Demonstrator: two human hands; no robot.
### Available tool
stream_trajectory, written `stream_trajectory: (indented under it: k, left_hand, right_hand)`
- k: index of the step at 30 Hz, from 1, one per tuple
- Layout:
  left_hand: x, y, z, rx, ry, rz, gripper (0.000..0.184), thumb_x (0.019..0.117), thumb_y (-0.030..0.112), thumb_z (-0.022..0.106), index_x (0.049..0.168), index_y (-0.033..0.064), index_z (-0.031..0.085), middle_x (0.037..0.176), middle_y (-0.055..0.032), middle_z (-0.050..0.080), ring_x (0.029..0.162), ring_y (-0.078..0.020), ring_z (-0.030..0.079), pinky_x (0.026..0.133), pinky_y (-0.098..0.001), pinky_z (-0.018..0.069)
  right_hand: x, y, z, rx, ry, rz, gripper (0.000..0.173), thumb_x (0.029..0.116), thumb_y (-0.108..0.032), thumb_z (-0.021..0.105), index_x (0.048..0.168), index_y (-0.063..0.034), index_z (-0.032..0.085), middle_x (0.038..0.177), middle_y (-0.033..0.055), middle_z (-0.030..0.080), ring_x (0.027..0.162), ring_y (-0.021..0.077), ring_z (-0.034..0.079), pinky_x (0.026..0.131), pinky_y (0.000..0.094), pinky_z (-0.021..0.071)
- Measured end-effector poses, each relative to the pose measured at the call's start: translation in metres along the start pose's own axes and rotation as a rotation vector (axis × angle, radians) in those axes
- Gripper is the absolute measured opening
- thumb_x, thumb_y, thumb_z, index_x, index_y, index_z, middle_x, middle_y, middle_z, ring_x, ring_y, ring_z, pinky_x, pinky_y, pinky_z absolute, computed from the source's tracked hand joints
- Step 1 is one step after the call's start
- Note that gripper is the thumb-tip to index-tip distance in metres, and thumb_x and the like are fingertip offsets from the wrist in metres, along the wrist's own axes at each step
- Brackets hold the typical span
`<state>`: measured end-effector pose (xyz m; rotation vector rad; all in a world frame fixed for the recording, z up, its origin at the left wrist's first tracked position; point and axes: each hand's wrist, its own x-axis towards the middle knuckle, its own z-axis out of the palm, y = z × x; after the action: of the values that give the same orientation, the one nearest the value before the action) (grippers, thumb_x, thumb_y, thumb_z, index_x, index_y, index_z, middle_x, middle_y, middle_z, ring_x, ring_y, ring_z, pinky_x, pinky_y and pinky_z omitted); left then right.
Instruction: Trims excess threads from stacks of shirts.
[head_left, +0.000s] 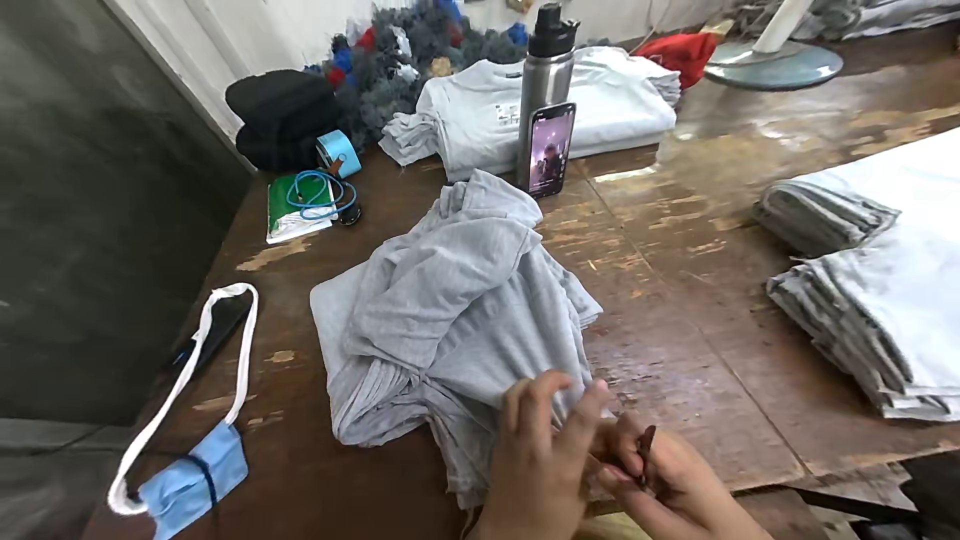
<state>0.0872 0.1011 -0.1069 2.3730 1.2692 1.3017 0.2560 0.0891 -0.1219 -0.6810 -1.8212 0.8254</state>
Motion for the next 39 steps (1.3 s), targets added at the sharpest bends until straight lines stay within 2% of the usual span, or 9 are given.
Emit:
stream_trajectory:
  k: [3, 6, 11, 17, 20, 22, 27, 32, 39]
  left_hand:
    - [0.002, -0.015, -0.008, 0.082, 0.129, -0.071, 0.038, 0.0773, 0.007, 0.071, 0.114, 0.0157, 0.075, 0.113, -0.0149, 0.063, 0.105, -0.0272, 0.059, 0.090, -0.0348, 0.0500]
    - [-0.012, -0.029, -0.028, 0.107, 0.263, -0.165, 0.022, 0.0874, 0.009, 0.063, 0.107, 0.0130, 0.071, 0.107, -0.0097, 0.056, 0.103, -0.0141, 0.055, 0.092, -0.0217, 0.0457]
    - [-0.045, -0.026, -0.051, 0.102, 0.209, -0.303, 0.015, 0.0792, 0.004, 0.071, 0.093, 0.0029, 0.075, 0.095, -0.0104, 0.064, 0.093, -0.0023, 0.062, 0.083, -0.0078, 0.0487]
    - [-0.059, -0.035, -0.047, -0.105, 0.184, -0.350, 0.020, 0.0947, 0.011, 0.069, 0.108, -0.0035, 0.074, 0.093, -0.0060, 0.074, 0.086, 0.0008, 0.069, 0.080, -0.0134, 0.0562]
    - [-0.054, -0.035, -0.048, -0.474, 0.257, -0.477, 0.030, 0.0975, 0.005, 0.063, 0.126, -0.0054, 0.061, 0.096, 0.0060, 0.074, 0.086, 0.0027, 0.069, 0.080, -0.0174, 0.0586]
    - [-0.054, -0.036, -0.050, -0.725, 0.315, -0.564, 0.034, 0.0993, 0.009, 0.064, 0.132, 0.0059, 0.058, 0.100, 0.0090, 0.075, 0.090, -0.0018, 0.071, 0.084, -0.0229, 0.0594]
    - [-0.060, -0.039, -0.052, -0.961, 0.347, -0.622, 0.025, 0.0982, 0.017, 0.067, 0.121, 0.0261, 0.071, 0.106, 0.0070, 0.076, 0.097, -0.0046, 0.071, 0.088, -0.0252, 0.0590]
    - [-0.063, -0.038, -0.055, -1.022, 0.328, -0.628, 0.023, 0.0987, 0.016, 0.065, 0.116, 0.0254, 0.076, 0.105, 0.0067, 0.076, 0.096, -0.0042, 0.071, 0.087, -0.0250, 0.0594]
    - [-0.067, -0.037, -0.053, -1.116, 0.274, -0.543, 0.028, 0.1041, 0.025, 0.056, 0.125, 0.0173, 0.074, 0.119, -0.0021, 0.074, 0.105, -0.0110, 0.071, 0.092, -0.0300, 0.0589]
  right_hand:
    - [0.000, 0.002, 0.000, 0.149, 0.120, 0.019, 0.007, 0.1027, -0.020, 0.057, 0.101, -0.0156, 0.052, 0.091, -0.0053, 0.058, 0.082, -0.0050, 0.057, 0.072, 0.0098, 0.0473]
    - [0.009, 0.011, -0.012, 0.263, 0.251, 0.004, 0.005, 0.1022, -0.020, 0.058, 0.103, -0.0248, 0.059, 0.096, -0.0157, 0.063, 0.089, -0.0079, 0.059, 0.079, 0.0106, 0.0487]
    - [0.027, 0.024, -0.013, 0.311, 0.339, 0.042, 0.010, 0.1001, -0.018, 0.060, 0.099, -0.0274, 0.060, 0.094, -0.0169, 0.065, 0.083, -0.0069, 0.059, 0.074, 0.0114, 0.0477]
    - [0.040, 0.028, 0.009, -0.084, 0.398, 0.054, 0.011, 0.1019, -0.019, 0.058, 0.096, -0.0128, 0.051, 0.089, -0.0070, 0.057, 0.076, -0.0061, 0.053, 0.065, 0.0097, 0.0446]
    - [0.033, 0.033, 0.027, -0.426, 0.208, 0.126, 0.022, 0.0956, -0.021, 0.065, 0.095, -0.0005, 0.059, 0.083, 0.0090, 0.060, 0.068, 0.0116, 0.056, 0.059, 0.0248, 0.0498]
    - [0.030, 0.034, 0.041, -0.537, 0.077, 0.097, 0.014, 0.0883, -0.017, 0.066, 0.090, -0.0034, 0.061, 0.080, 0.0099, 0.060, 0.062, 0.0182, 0.058, 0.052, 0.0323, 0.0506]
    - [0.026, 0.022, 0.048, -0.166, 0.085, 0.008, 0.034, 0.0957, -0.034, 0.070, 0.097, -0.0052, 0.053, 0.081, 0.0051, 0.056, 0.071, 0.0062, 0.054, 0.064, 0.0177, 0.0477]
    - [0.031, 0.017, 0.071, -0.147, 0.038, -0.047, 0.042, 0.0973, -0.032, 0.070, 0.120, 0.0005, 0.058, 0.114, 0.0133, 0.070, 0.100, 0.0119, 0.067, 0.087, 0.0227, 0.0559]
    - [0.032, 0.017, 0.085, -0.027, 0.179, -0.057, 0.032, 0.0949, -0.022, 0.074, 0.110, -0.0038, 0.051, 0.105, 0.0093, 0.069, 0.088, 0.0059, 0.066, 0.077, 0.0168, 0.0559]
